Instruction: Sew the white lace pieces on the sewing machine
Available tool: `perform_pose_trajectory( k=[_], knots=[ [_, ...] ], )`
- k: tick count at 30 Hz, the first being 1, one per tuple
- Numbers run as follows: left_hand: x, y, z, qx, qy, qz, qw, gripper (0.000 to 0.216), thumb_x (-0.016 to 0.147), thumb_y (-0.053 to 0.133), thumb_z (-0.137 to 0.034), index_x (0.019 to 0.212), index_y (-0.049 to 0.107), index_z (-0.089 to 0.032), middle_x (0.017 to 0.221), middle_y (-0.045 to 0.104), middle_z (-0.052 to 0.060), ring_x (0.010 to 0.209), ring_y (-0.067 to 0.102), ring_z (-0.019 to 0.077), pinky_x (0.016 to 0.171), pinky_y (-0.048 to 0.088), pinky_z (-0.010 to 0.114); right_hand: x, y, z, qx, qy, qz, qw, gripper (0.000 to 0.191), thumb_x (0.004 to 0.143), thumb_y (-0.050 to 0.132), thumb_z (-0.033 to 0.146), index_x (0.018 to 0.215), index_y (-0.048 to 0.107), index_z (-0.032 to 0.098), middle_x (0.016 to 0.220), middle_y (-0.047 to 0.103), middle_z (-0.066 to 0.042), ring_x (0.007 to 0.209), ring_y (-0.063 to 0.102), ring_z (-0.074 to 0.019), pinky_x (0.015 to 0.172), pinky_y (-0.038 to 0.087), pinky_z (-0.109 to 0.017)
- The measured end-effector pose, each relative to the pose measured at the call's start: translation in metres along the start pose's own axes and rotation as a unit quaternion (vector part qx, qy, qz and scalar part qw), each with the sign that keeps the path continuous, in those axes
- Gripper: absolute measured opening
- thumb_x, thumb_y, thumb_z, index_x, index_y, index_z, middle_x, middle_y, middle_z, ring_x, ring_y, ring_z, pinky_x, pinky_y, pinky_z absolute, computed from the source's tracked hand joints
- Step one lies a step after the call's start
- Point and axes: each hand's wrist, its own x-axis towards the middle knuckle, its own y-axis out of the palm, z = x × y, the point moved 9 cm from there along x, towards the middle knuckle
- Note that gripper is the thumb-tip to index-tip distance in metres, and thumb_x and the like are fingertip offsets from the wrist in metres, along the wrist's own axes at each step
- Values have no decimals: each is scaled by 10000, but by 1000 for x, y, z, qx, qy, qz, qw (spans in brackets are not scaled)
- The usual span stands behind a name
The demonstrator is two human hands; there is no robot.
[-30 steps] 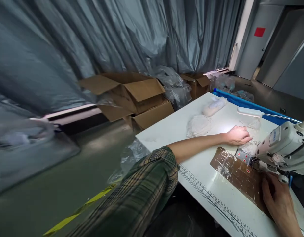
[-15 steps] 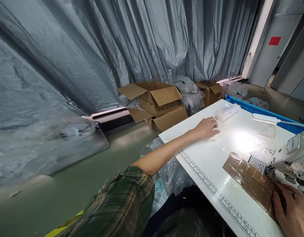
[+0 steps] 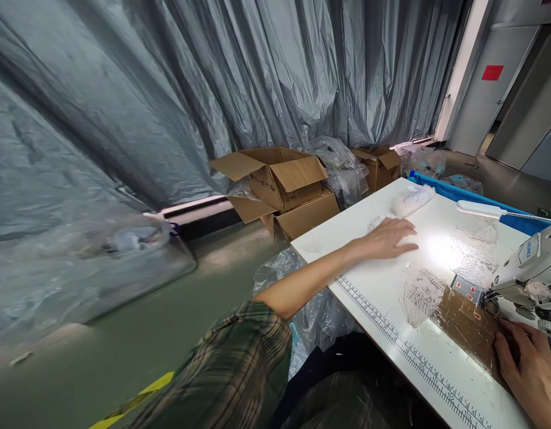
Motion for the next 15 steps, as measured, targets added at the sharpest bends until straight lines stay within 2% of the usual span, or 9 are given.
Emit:
perform_pose_trajectory(
  k=[2,3,5,6,8,11,15],
  knots=[
    [7,-7,36,41,-108,-20,993,523,1014,363,-499,1414,442,-170,1551,362,158,1442,320,337,1163,234,519,0,-1,2,-1,-5,-3,1000,539,831,396,547,1025,722,163,1028,641,-176,897,620,-311,764,551,-478],
    [8,-6,52,43,-157,-12,987,567,1017,336,-499,1479,351,-171,1600,267,164,1483,236,354,1181,190,540,0,-2,2,-4,-5,-8,1000,539,835,391,543,1025,722,162,1025,642,-176,892,621,-309,756,552,-475],
    [6,4,71,28,-209,30,977,615,1025,266,-503,1551,190,-195,1649,129,142,1522,125,349,1206,131,552,-1,-3,3,-15,-3,-19,1000,541,843,380,534,1027,724,159,1020,639,-178,878,623,-306,730,553,-465],
    [3,11,73,19,-216,53,975,621,1028,233,-508,1565,143,-211,1658,89,125,1529,99,340,1216,111,551,-1,-3,4,-19,-5,-16,1000,538,849,381,532,1034,725,161,1024,637,-178,871,626,-302,713,554,-455],
    [-5,24,66,14,-214,81,973,633,1025,201,-531,1577,114,-235,1664,37,105,1533,68,341,1228,83,554,-2,-2,5,-25,-9,-14,1000,527,860,386,526,1040,725,166,1030,635,-177,863,633,-295,688,556,-438],
    [-19,41,43,36,-207,100,973,697,998,265,-587,1584,102,-248,1663,-38,103,1523,-13,391,1224,59,590,-2,-3,8,-29,-28,-23,999,497,875,388,503,1036,720,169,1014,637,-169,873,641,-295,699,565,-438],
    [-21,48,25,71,-217,95,969,680,1012,258,-536,1589,84,-220,1661,-23,123,1516,-26,413,1218,51,613,-3,-6,12,-42,-45,-45,997,437,894,396,467,1032,710,197,992,641,-145,848,642,-276,681,564,-410]
  ],
)
